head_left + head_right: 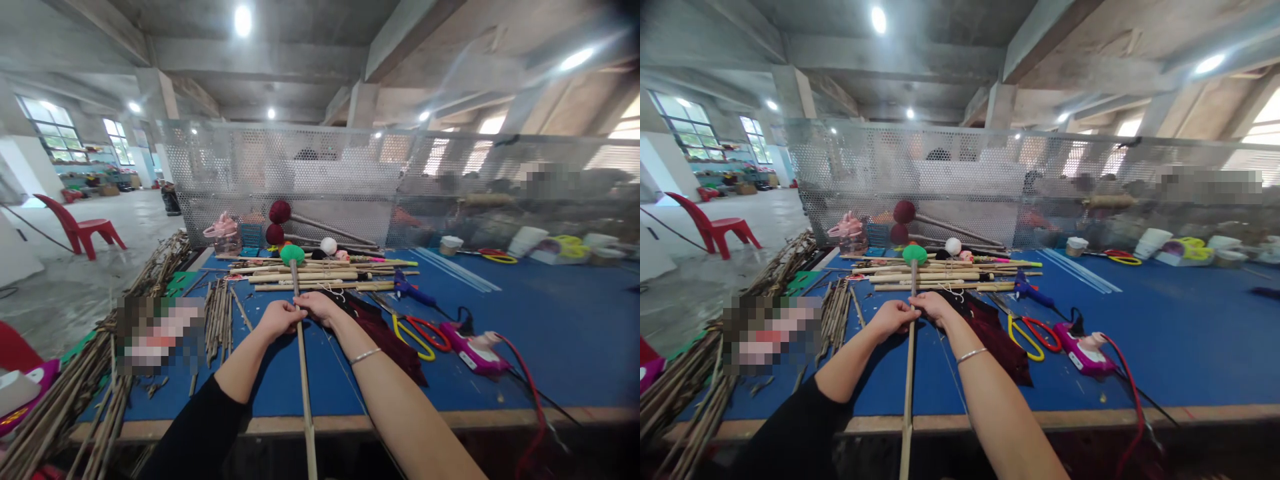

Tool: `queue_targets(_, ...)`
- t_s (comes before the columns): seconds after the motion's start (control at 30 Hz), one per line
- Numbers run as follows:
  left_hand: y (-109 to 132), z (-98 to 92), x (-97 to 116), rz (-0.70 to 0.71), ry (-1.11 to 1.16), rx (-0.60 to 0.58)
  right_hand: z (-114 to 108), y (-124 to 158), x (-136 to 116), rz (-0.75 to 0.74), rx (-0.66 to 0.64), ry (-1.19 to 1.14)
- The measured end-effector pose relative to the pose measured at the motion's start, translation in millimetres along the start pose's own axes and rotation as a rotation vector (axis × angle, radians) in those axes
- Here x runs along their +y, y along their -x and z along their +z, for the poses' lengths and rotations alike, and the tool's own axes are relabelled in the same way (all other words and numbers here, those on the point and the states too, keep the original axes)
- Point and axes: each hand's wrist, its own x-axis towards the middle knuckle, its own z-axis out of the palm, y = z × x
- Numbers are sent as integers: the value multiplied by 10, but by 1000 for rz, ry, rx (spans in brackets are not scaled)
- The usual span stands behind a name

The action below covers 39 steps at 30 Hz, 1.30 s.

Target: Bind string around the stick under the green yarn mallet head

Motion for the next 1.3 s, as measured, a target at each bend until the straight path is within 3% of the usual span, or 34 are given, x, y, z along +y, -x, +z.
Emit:
queue_targets(0.13,-18,-15,-40,-2,102,-79,-86,-22,31,1,-97,-15)
queue_targets(0.23,-18,-69,17,-74,187,-167,-103,-40,42,2,-77,-26)
queue_targets(0.37,-79,-154,177,-161,-23,-248,-61,-64,51,-4,-25,-29)
queue_targets(0.5,-165,-155,211,-93,-281,-219,-44,-89,57,-13,47,-25)
queue_targets(0.63,-135,-101,117,-4,-141,-150,-88,-73,48,19,7,-48)
queue_targets(0.77,-29,-53,108,-152,168,-291,-108,-34,28,-1,-103,-67)
queue_targets(0.87,-5,-24,117,-182,214,-277,-62,-24,10,3,-3,-39)
queue_targets(1.0,-62,-36,62,-69,-1,-134,-7,-24,-17,-32,122,13)
queue_targets(1.13,-88,-56,43,30,-26,-87,-72,-12,-32,21,24,-41)
queue_targets(1.23,-53,-35,88,-4,121,-175,-144,-13,-23,58,-109,-132)
queue_targets(1.3,-35,-17,107,-58,182,-227,-157,-27,-2,45,-112,-138)
